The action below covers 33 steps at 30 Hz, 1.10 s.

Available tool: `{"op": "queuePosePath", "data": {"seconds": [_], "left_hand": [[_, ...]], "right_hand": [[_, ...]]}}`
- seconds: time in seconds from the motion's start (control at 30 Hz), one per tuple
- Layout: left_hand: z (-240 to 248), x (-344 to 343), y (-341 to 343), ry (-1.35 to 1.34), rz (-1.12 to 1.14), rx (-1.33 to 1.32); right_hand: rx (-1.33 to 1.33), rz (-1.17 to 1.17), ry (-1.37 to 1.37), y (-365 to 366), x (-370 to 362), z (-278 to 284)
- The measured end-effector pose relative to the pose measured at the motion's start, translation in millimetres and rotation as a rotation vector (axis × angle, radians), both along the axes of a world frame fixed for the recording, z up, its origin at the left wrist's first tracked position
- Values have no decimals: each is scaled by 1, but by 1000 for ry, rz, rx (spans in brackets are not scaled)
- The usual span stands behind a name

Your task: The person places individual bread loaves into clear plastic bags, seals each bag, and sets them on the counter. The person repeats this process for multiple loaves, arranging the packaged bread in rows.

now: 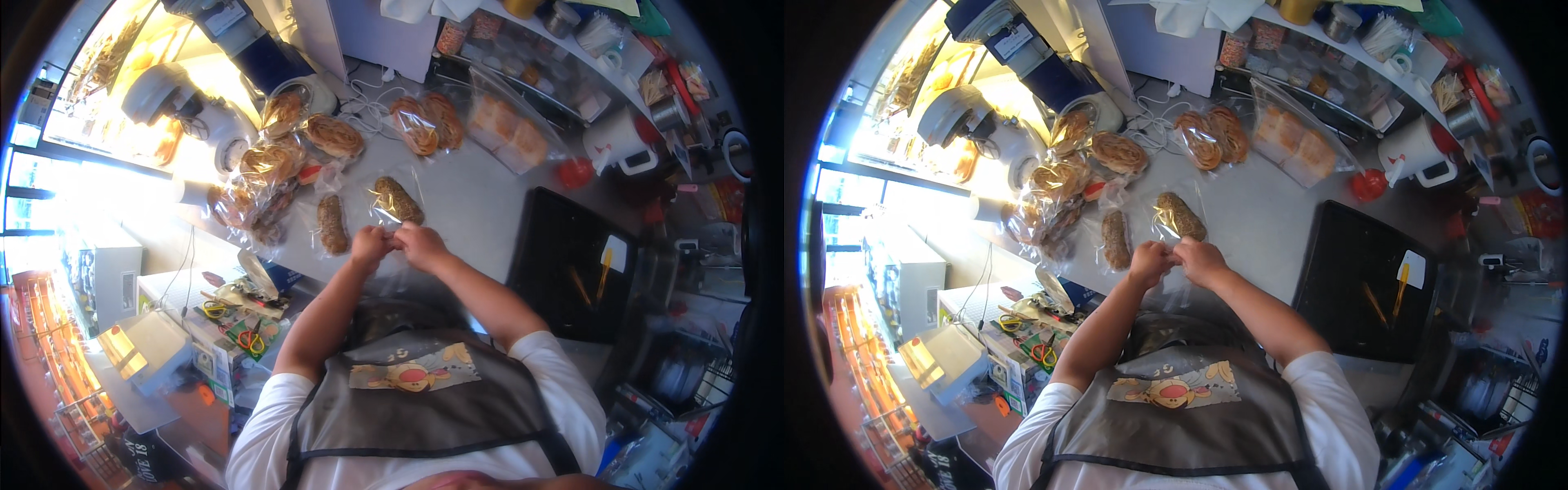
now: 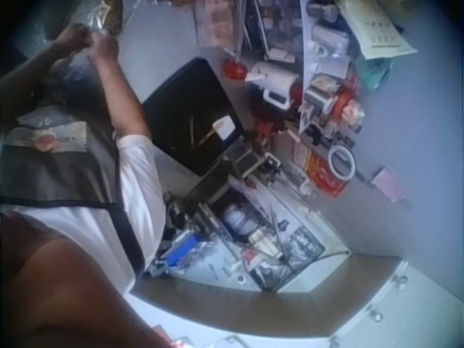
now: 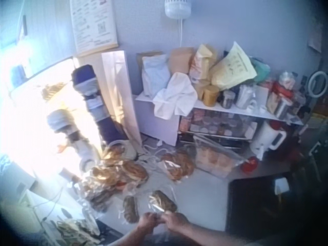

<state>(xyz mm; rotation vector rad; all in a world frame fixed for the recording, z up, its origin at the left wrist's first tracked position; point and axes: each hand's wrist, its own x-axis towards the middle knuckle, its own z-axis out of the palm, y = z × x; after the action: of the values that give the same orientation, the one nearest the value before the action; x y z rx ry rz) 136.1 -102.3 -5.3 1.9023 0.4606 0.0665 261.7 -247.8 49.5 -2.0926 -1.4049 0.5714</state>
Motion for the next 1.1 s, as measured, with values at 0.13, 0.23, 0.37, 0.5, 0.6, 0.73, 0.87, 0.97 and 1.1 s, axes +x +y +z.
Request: {"op": "queuePosePath", "data": {"seconds": [0.13, 0.23, 0.37, 0.5, 0.6, 0.73, 0.87, 0.97, 1.1], "left_hand": [[-3, 1, -5, 24, 242, -498], [1, 4, -9, 76, 494, -1085], [17, -3, -4, 57, -3, 256], [21, -4, -5, 126, 0, 264], [2, -4, -3, 20, 105, -36], [-35, -4, 1, -31, 129, -267], [-37, 0, -5, -18, 96, -281], [-15, 4, -9, 129, 146, -412], [7, 3, -8, 225, 492, -986]], "right_hand": [[92, -109, 47, -12, 3, 5], [109, -85, 50, -8, 0, 3], [24, 8, -21, 7, -8, -5], [9, 44, -59, 10, -6, -7], [21, 63, -58, 8, -4, -1], [98, -41, 36, 1, -2, 5], [221, -150, 257, -12, 7, -6], [282, -343, 485, -32, 30, -17], [558, -798, 1296, -81, 99, -13]]}}
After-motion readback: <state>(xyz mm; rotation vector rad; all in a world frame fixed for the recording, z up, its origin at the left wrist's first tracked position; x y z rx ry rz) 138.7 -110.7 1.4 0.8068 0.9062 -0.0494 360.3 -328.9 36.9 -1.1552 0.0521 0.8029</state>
